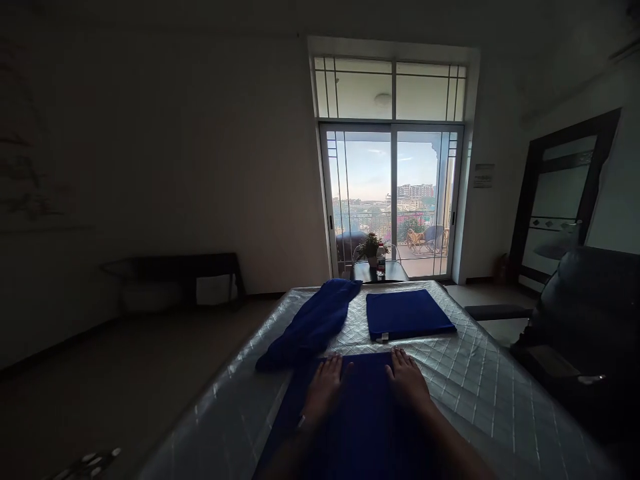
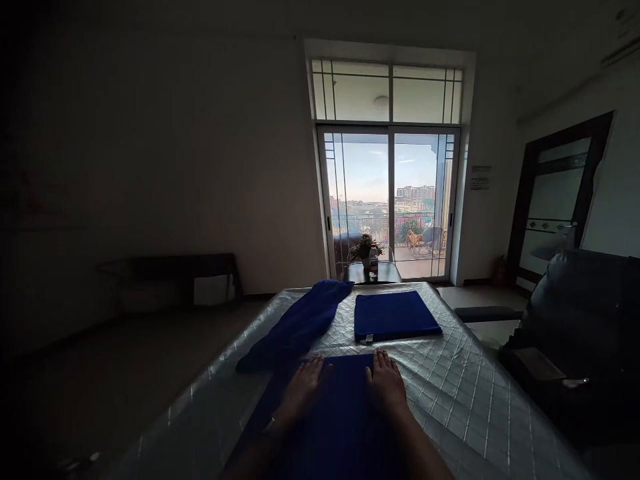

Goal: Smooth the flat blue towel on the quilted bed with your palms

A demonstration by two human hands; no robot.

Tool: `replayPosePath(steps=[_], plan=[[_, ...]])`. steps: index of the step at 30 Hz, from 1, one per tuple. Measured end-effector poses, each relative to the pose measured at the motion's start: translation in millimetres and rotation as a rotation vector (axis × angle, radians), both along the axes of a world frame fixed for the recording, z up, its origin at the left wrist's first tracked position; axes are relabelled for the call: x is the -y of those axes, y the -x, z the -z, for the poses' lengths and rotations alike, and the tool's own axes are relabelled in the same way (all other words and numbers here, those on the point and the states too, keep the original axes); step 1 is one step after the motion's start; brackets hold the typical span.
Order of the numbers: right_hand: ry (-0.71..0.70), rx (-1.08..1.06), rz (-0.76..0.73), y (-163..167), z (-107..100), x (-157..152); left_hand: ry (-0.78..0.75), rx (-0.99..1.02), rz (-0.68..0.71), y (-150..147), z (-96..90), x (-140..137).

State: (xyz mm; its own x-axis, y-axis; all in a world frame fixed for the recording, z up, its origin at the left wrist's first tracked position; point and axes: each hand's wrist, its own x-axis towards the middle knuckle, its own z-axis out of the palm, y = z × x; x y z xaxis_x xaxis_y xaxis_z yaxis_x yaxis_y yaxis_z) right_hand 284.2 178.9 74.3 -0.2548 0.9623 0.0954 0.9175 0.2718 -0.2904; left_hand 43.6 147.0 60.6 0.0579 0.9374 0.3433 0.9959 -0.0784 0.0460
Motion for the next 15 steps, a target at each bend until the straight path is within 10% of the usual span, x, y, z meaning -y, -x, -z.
replayPosePath(steps=[6, 15], plan=[[0.007, 0.007, 0.01, 0, 2, -2, 0.118, 0.104, -0.21, 65, -17.8, 31], [-0.014, 0.057, 0.016, 2, 0, 0, 0.134, 0.185, -0.236, 67, -18.2, 38]])
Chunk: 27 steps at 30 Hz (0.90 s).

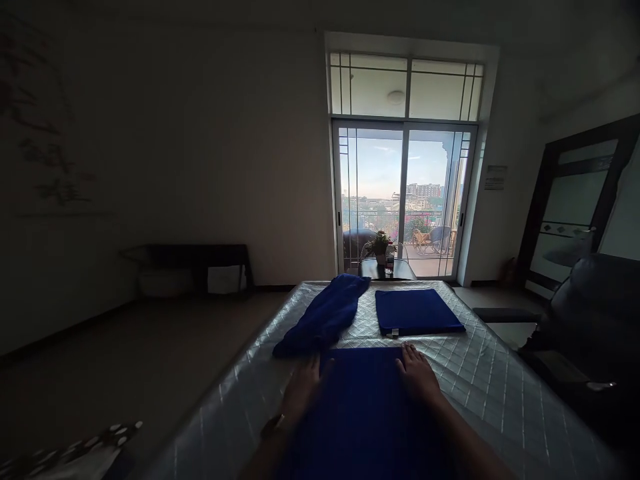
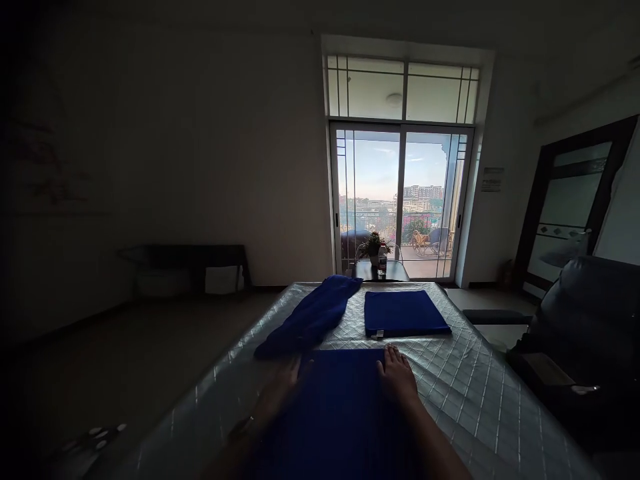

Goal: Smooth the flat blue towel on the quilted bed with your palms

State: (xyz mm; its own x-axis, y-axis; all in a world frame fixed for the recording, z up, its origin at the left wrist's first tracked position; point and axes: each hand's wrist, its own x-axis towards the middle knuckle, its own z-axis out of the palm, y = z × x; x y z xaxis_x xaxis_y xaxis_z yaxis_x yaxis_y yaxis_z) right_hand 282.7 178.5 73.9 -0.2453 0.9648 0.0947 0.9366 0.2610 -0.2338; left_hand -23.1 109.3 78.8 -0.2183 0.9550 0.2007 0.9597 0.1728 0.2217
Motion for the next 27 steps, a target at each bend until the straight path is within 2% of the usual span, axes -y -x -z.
replayPosePath(steps=[9, 15, 19, 27], plan=[[-0.12, 0.025, -0.01, 6, -21, 26, -0.013, 0.009, 0.019, 1, -4.4, 3], [0.036, 0.004, 0.034, 10, -9, 55, -0.029, 0.058, 0.015, 3, -6.5, 5], [0.058, -0.05, 0.041, 6, 1, 67, -0.018, 0.057, 0.009, 4, -4.9, 4], [0.084, -0.119, -0.011, -4, -9, 78, 0.032, -0.006, 0.009, 1, -2.1, -1]])
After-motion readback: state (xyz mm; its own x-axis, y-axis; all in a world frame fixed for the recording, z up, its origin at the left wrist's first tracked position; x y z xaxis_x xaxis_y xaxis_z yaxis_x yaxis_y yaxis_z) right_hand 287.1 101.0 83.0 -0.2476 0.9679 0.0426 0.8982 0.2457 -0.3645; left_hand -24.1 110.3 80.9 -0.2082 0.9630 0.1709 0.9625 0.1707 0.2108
